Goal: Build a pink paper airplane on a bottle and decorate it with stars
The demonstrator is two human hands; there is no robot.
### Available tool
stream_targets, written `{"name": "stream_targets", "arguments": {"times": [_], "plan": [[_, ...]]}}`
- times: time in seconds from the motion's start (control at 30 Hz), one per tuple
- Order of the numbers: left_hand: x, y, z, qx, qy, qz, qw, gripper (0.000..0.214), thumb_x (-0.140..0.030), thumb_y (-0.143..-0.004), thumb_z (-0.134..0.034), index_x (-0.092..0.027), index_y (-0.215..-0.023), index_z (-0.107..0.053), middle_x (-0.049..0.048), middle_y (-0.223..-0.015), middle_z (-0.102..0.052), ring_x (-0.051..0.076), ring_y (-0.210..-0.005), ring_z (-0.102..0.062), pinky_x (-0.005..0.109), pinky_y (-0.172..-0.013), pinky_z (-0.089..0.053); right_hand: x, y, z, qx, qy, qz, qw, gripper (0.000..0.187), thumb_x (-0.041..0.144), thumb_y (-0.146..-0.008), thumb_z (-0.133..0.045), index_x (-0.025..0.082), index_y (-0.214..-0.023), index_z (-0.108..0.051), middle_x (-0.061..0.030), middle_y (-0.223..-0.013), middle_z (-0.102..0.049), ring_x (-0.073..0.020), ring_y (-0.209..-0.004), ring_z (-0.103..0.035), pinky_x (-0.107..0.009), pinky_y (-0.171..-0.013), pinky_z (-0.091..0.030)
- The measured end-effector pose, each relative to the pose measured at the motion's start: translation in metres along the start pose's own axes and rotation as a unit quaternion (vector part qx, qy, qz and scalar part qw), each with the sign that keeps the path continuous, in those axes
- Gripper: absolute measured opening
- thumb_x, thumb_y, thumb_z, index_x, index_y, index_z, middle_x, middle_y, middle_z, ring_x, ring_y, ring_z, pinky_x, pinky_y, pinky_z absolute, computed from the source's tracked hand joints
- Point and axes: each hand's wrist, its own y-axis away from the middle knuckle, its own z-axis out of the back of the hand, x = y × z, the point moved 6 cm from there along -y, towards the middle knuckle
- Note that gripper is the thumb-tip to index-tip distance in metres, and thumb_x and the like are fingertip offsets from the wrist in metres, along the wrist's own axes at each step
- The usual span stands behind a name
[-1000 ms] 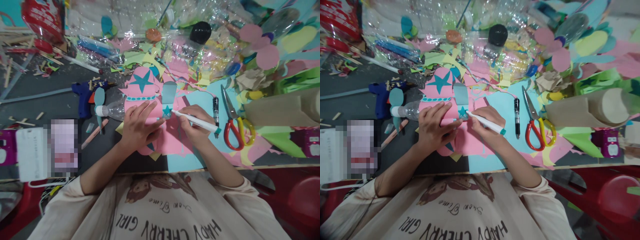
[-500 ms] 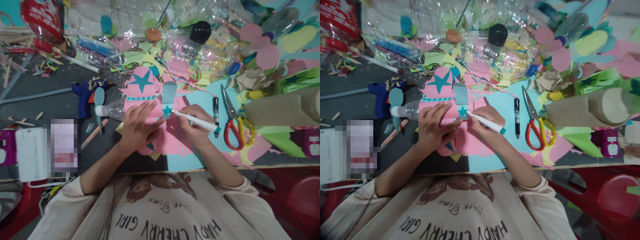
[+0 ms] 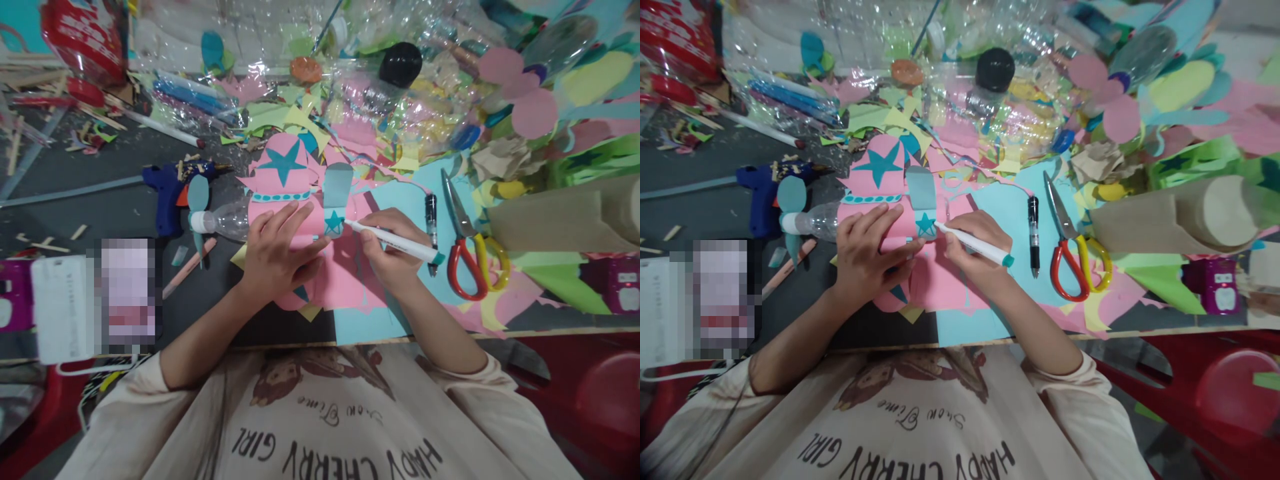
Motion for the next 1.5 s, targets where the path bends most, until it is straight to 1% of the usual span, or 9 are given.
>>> {"name": "stream_targets", "arguments": {"times": [0.2, 0.37, 0.53, 0.67, 0.73, 0.87, 1.0, 1.27, 1.5], "plan": [[0.001, 0.001, 0.000, -0.008, 0.044, -0.004, 0.999, 0.031, -0.036, -0.093, -0.060, -0.039, -0.123, -0.067, 0.0055, -0.145, -0.059, 0.030, -0.134, -0.054, 0.047, -0.103, -0.039, -0.001, 0.000, 0.002, -0.003, -0.008, -0.007, 1.000, 0.010, 0.021, -0.090, -0.064, 0.025, -0.085, -0.071, 0.0002, -0.073, -0.075, -0.0171, -0.067, -0.071, -0.033, -0.063, -0.060], [0.000, 0.000, 0.001, -0.005, 0.005, -0.007, 1.000, 0.031, -0.037, -0.092, -0.060, -0.040, -0.123, -0.066, 0.0056, -0.141, -0.062, 0.029, -0.132, -0.056, 0.047, -0.100, -0.042, 0.000, 0.000, 0.001, 0.003, -0.011, -0.010, 1.000, 0.009, 0.020, -0.090, -0.064, 0.025, -0.086, -0.072, -0.0004, -0.075, -0.076, -0.0171, -0.068, -0.071, -0.034, -0.064, -0.060], [0.000, 0.000, 0.002, -0.028, 0.035, -0.006, 0.999, 0.034, -0.036, -0.093, -0.059, -0.040, -0.126, -0.064, 0.0053, -0.144, -0.060, 0.029, -0.132, -0.055, 0.047, -0.102, -0.041, 0.001, 0.000, -0.001, 0.008, 0.010, -0.012, 1.000, 0.016, 0.029, -0.093, -0.061, 0.025, -0.082, -0.072, 0.0003, -0.072, -0.075, -0.0167, -0.067, -0.072, -0.033, -0.063, -0.059], [0.000, 0.000, 0.002, -0.024, 0.038, -0.005, 0.999, 0.029, -0.037, -0.094, -0.058, -0.037, -0.121, -0.068, 0.0068, -0.144, -0.060, 0.030, -0.133, -0.055, 0.047, -0.101, -0.041, 0.002, 0.000, -0.001, 0.000, 0.004, -0.010, 1.000, 0.013, 0.027, -0.093, -0.062, 0.025, -0.083, -0.071, 0.0000, -0.072, -0.076, -0.0169, -0.067, -0.072, -0.033, -0.063, -0.060], [0.000, 0.000, 0.001, -0.012, 0.029, 0.000, 1.000, 0.028, -0.038, -0.094, -0.058, -0.037, -0.119, -0.069, 0.0068, -0.143, -0.061, 0.030, -0.133, -0.055, 0.047, -0.101, -0.041, 0.003, 0.000, -0.002, 0.012, 0.007, -0.010, 1.000, 0.013, 0.026, -0.093, -0.061, 0.025, -0.085, -0.071, -0.0002, -0.073, -0.076, -0.0176, -0.068, -0.072, -0.034, -0.063, -0.060], [0.001, 0.000, 0.000, 0.008, 0.013, 0.014, 1.000, 0.028, -0.041, -0.093, -0.058, -0.040, -0.119, -0.069, 0.0043, -0.143, -0.062, 0.029, -0.133, -0.056, 0.048, -0.102, -0.041, 0.009, 0.001, -0.005, 0.037, -0.008, 0.027, 0.999, 0.009, 0.021, -0.093, -0.061, 0.024, -0.090, -0.068, -0.0009, -0.077, -0.077, -0.0171, -0.071, -0.073, -0.033, -0.066, -0.061], [0.002, 0.000, -0.002, 0.014, 0.032, 0.017, 0.999, 0.027, -0.042, -0.095, -0.056, -0.040, -0.118, -0.069, 0.0043, -0.146, -0.059, 0.029, -0.135, -0.054, 0.048, -0.104, -0.040, 0.016, 0.002, -0.008, 0.048, 0.000, 0.067, 0.997, 0.009, 0.018, -0.093, -0.060, 0.024, -0.094, -0.067, -0.0011, -0.076, -0.076, -0.0166, -0.069, -0.073, -0.032, -0.065, -0.060], [0.000, 0.000, 0.000, -0.019, 0.022, -0.002, 1.000, 0.030, -0.041, -0.096, -0.054, -0.037, -0.124, -0.066, 0.0069, -0.146, -0.059, 0.029, -0.134, -0.054, 0.046, -0.105, -0.038, 0.016, 0.001, -0.011, 0.064, 0.039, 0.074, 0.994, 0.013, 0.023, -0.097, -0.057, 0.027, -0.090, -0.067, -0.0009, -0.076, -0.078, -0.0186, -0.068, -0.075, -0.036, -0.062, -0.061], [-0.001, -0.001, 0.001, -0.021, 0.016, -0.004, 1.000, 0.026, -0.041, -0.096, -0.052, -0.036, -0.115, -0.069, 0.0061, -0.148, -0.058, 0.028, -0.136, -0.054, 0.046, -0.105, -0.038, 0.017, 0.004, -0.013, 0.056, -0.002, 0.079, 0.995, 0.007, 0.020, -0.094, -0.061, 0.026, -0.094, -0.066, 0.0002, -0.076, -0.077, -0.0162, -0.067, -0.073, -0.033, -0.063, -0.061]]}}
